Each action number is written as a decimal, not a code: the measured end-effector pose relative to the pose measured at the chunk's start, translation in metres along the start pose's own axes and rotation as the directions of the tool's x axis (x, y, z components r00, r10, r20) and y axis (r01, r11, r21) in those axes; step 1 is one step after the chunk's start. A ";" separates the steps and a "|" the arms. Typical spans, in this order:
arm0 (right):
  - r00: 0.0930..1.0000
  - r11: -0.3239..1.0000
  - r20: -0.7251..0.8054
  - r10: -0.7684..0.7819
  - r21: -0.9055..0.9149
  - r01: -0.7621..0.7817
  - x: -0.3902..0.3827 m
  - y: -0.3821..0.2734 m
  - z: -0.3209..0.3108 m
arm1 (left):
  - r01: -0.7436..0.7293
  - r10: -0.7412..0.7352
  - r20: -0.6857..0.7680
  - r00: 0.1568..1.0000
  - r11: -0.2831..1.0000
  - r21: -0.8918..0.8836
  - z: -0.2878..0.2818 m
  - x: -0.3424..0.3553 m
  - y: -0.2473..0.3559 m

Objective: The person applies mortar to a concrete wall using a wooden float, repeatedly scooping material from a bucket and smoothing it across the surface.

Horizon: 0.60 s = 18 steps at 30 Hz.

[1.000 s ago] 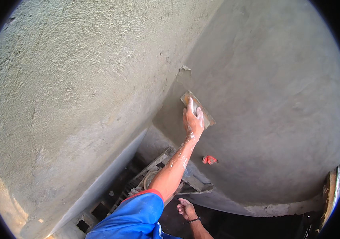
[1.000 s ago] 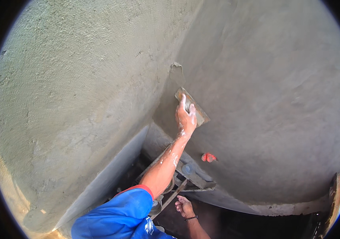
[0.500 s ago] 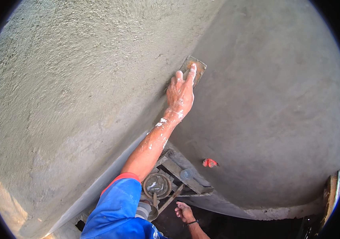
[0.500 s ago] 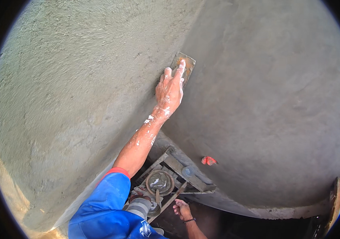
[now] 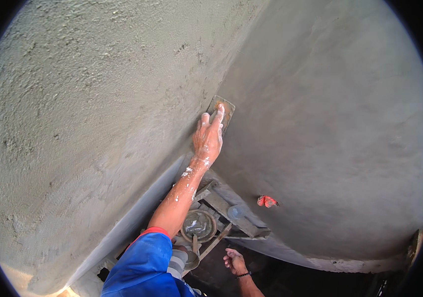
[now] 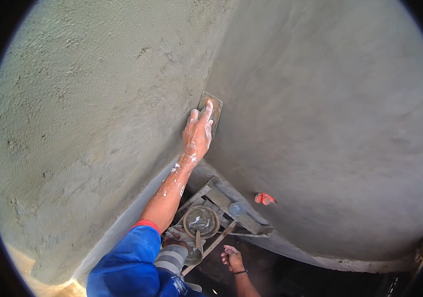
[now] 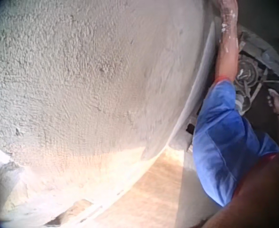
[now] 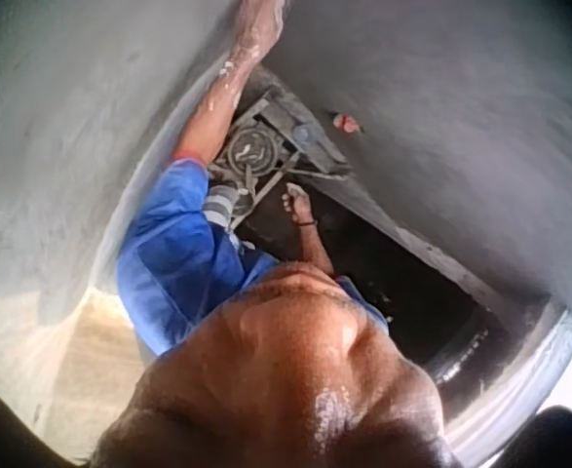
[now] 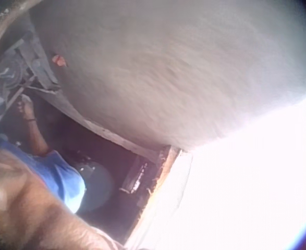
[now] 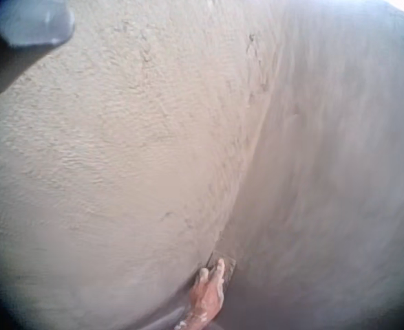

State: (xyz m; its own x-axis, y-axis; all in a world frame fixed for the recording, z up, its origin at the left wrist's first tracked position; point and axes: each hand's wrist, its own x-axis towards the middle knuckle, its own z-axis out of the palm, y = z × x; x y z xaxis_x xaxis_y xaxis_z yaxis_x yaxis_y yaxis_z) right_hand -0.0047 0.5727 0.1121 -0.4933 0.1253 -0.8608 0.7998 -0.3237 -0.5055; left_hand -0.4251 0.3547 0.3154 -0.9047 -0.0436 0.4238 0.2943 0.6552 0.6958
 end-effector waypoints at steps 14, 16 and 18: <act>0.979 0.977 -0.014 0.204 -0.058 -0.204 0.025 -0.010 -0.023 | 0.149 -0.149 0.011 0.989 0.987 -0.051 0.165 -0.087 -0.159; 0.975 0.973 -0.025 0.222 -0.053 -0.223 0.033 -0.004 -0.026 | 0.168 -0.168 0.003 0.986 0.981 -0.101 0.183 -0.108 -0.189; 0.976 0.976 -0.030 0.215 -0.040 -0.216 0.039 0.002 -0.027 | 0.176 -0.175 0.039 0.984 0.984 -0.015 0.196 -0.125 -0.213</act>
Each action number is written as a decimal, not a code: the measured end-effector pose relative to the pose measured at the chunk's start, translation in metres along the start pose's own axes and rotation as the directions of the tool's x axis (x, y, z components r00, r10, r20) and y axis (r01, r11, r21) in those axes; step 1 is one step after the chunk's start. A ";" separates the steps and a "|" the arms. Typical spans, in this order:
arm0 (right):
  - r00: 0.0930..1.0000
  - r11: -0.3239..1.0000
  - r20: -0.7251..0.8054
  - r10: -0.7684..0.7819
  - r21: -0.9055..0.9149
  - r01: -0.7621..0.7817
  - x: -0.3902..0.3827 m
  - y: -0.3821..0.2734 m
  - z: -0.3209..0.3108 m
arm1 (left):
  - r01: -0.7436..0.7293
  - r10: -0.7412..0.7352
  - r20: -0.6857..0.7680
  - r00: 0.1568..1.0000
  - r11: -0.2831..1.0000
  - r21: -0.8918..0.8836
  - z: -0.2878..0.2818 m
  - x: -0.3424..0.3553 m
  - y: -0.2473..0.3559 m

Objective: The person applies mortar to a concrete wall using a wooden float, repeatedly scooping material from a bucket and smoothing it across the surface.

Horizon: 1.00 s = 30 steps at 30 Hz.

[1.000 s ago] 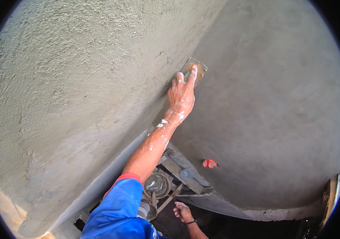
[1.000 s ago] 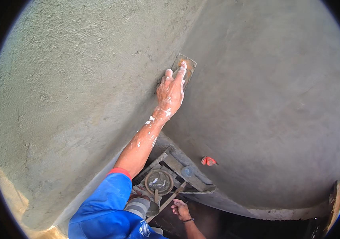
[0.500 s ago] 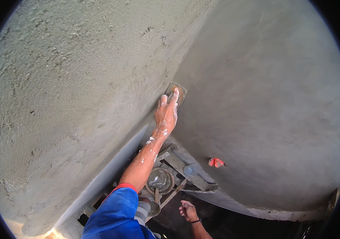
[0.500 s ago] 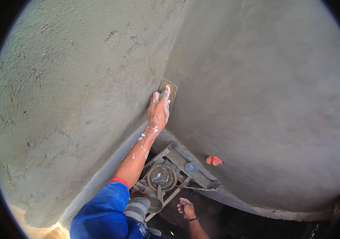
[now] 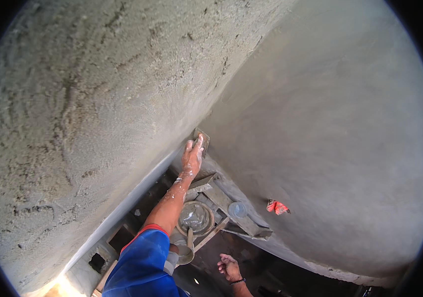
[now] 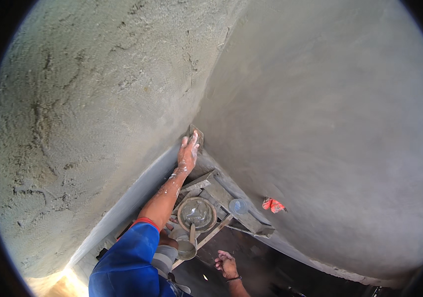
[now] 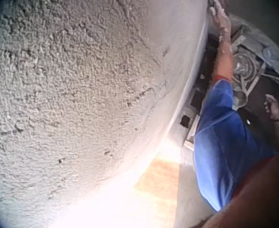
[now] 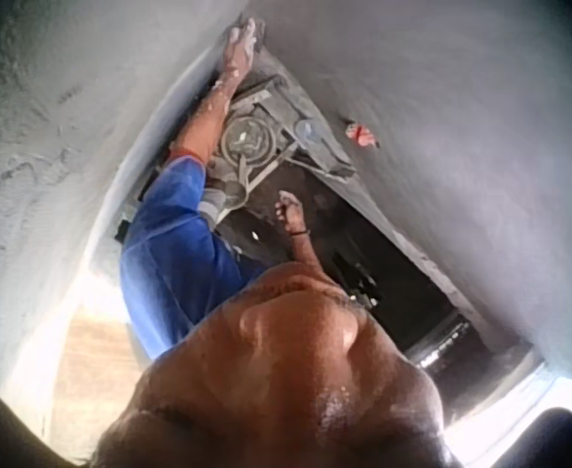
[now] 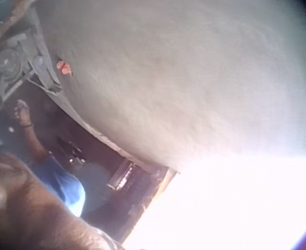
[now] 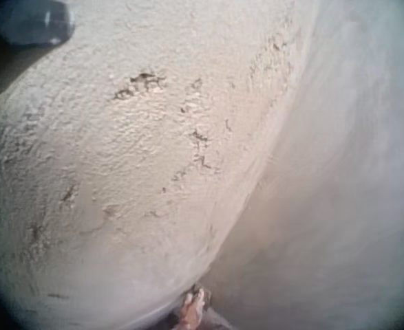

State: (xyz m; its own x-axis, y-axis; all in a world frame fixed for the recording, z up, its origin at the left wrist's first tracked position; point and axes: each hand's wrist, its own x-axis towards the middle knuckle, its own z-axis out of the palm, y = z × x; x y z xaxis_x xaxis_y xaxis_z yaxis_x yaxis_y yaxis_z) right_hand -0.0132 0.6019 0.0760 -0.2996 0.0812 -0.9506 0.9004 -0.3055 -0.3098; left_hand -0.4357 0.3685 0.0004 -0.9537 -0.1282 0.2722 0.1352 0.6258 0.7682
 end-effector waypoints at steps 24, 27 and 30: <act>0.979 0.972 -0.029 -0.201 -0.128 0.196 -0.032 -0.026 0.030 | -0.323 0.334 -0.074 0.940 0.937 0.130 -0.218 0.147 0.319; 0.981 0.970 -0.034 -0.193 -0.155 0.185 -0.028 -0.007 0.026 | -0.289 0.295 -0.044 0.954 0.950 0.120 -0.196 0.118 0.268; 0.988 0.976 -0.053 -0.143 -0.176 0.132 -0.027 0.003 0.022 | -0.256 0.261 -0.038 0.965 0.961 0.110 -0.163 0.094 0.216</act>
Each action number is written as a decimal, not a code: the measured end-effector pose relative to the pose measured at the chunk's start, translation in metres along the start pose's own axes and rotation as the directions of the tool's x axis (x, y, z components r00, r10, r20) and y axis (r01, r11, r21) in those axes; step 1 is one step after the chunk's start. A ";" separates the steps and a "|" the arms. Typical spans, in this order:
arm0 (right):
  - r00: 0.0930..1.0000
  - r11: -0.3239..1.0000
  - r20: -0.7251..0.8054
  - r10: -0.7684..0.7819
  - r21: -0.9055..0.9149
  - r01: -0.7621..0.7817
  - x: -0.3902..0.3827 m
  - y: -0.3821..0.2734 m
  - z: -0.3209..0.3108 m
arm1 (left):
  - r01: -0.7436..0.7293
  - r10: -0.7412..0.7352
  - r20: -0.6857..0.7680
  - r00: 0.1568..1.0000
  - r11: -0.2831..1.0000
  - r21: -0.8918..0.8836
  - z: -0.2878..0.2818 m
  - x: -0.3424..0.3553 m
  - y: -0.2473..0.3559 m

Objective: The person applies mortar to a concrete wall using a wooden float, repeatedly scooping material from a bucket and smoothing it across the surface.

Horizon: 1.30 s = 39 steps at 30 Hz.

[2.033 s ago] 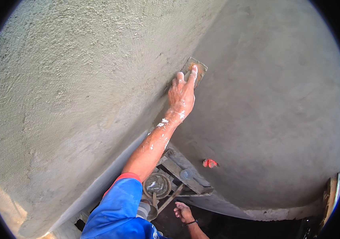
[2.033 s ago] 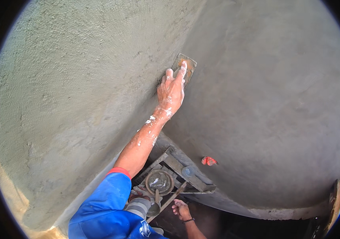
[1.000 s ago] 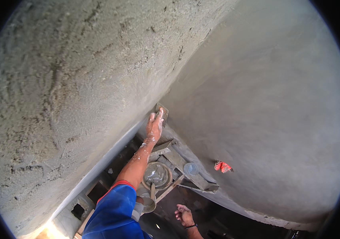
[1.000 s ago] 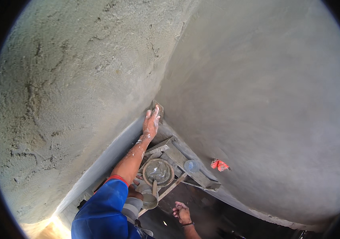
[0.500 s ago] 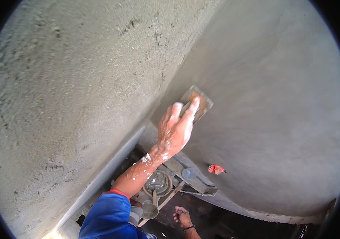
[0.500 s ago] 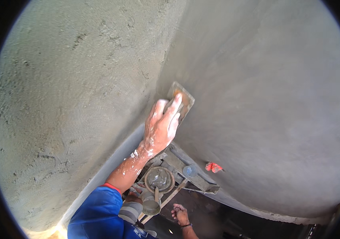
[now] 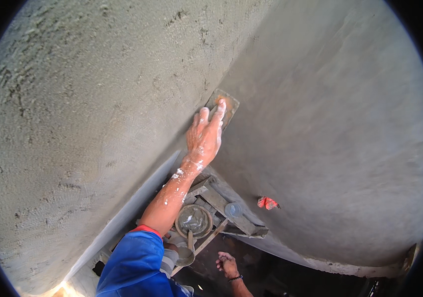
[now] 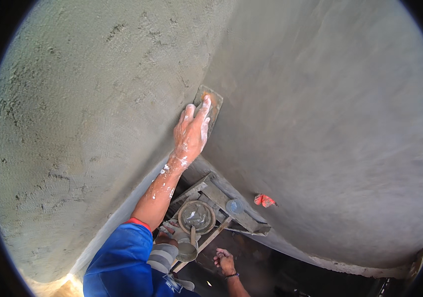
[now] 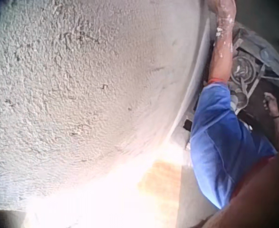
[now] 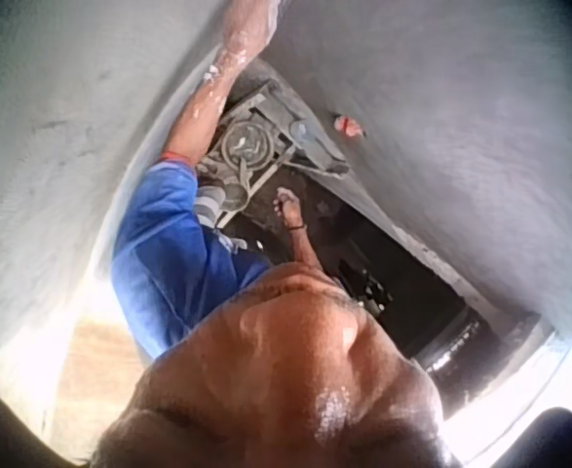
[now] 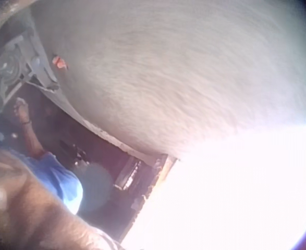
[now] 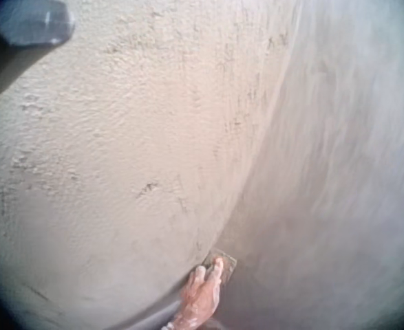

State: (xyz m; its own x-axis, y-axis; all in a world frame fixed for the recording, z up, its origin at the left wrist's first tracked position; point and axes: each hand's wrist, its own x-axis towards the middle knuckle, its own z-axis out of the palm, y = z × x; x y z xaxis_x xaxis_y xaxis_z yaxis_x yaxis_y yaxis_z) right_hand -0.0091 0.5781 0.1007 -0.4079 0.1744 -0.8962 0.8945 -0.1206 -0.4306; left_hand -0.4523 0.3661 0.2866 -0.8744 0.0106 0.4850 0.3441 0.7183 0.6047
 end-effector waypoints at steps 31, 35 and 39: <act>0.996 0.998 -0.081 -0.046 -0.034 0.043 -0.006 0.041 -0.001 | -0.081 0.085 -0.076 0.994 0.996 0.042 -0.019 0.006 0.008; 0.995 0.999 -0.092 0.026 -0.045 -0.030 0.003 0.060 -0.001 | -0.027 0.026 -0.047 0.999 0.999 -0.020 0.032 -0.041 -0.040; 0.994 0.999 -0.105 0.023 -0.044 -0.027 0.010 0.058 0.002 | -0.002 -0.001 -0.033 0.999 0.996 -0.084 0.078 -0.063 -0.075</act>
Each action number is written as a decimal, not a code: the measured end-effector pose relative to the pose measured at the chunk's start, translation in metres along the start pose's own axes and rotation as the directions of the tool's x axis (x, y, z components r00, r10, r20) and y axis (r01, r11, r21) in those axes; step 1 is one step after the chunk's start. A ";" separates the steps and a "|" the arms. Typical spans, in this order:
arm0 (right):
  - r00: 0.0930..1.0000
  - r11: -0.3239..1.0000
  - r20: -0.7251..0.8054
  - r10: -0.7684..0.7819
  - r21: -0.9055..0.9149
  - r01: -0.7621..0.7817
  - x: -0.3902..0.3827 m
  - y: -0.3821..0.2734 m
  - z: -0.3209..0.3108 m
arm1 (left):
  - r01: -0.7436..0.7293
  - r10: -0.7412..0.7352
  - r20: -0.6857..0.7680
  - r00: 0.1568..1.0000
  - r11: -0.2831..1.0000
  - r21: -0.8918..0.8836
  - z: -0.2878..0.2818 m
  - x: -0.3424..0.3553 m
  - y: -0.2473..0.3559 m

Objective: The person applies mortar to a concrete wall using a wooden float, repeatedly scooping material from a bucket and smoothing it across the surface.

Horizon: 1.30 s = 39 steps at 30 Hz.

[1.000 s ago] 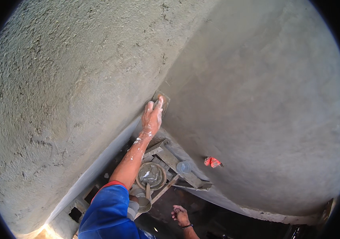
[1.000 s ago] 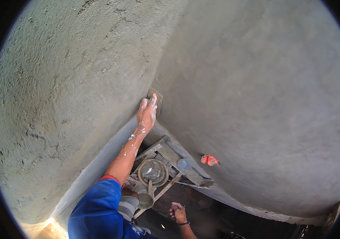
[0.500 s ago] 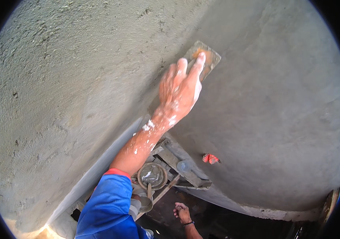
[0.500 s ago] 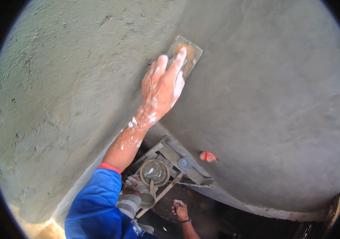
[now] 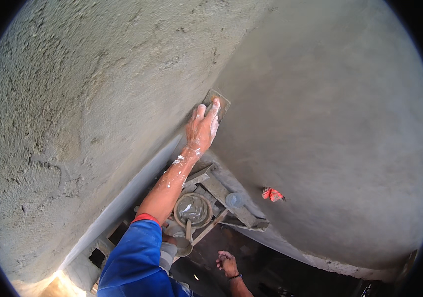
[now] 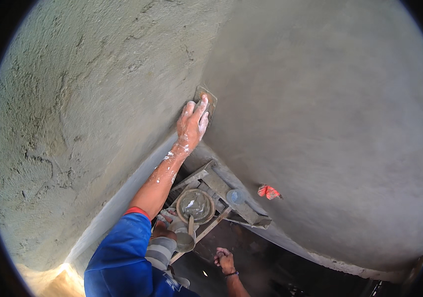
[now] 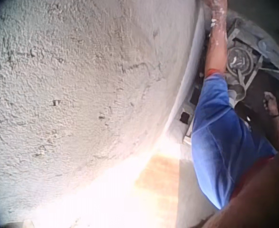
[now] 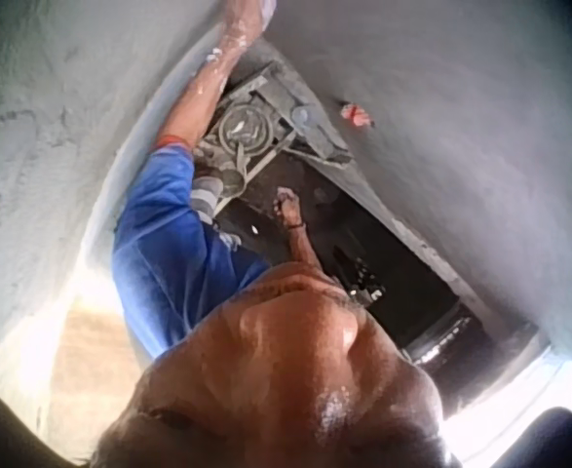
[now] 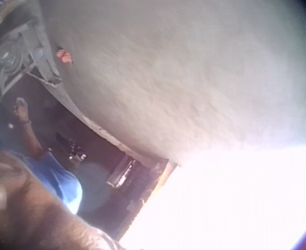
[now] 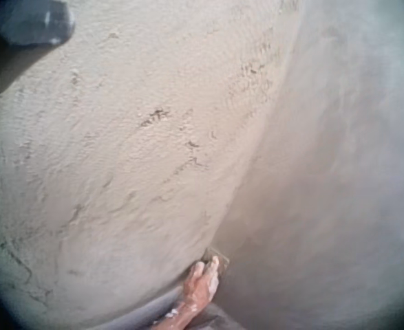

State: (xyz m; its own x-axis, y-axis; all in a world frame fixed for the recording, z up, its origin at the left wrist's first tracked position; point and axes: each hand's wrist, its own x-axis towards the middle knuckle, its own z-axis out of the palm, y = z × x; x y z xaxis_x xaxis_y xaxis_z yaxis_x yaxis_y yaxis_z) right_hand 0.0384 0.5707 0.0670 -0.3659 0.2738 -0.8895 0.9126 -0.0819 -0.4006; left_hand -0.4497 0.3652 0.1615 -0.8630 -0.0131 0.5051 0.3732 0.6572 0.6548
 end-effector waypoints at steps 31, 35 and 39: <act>0.991 0.988 0.033 -0.130 -0.075 0.132 -0.009 -0.013 0.007 | 0.039 -0.033 0.176 0.984 0.999 -0.030 -0.001 -0.080 -0.020; 0.988 0.985 0.021 -0.156 -0.071 0.157 -0.014 -0.015 -0.004 | -0.166 0.160 -0.049 0.986 0.974 -0.156 -0.091 0.025 0.113; 0.985 0.983 -0.007 -0.173 -0.062 0.172 -0.016 -0.017 -0.010 | -0.248 0.232 -0.210 0.950 0.967 -0.055 -0.157 0.120 0.180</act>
State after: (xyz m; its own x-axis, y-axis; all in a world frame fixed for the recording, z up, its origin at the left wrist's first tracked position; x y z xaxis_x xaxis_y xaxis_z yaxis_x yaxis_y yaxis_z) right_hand 0.0310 0.5769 0.0903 -0.5169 0.2904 -0.8053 0.8456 0.0263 -0.5332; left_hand -0.4322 0.3637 0.4282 -0.6614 -0.0184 0.7498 0.5941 0.5973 0.5387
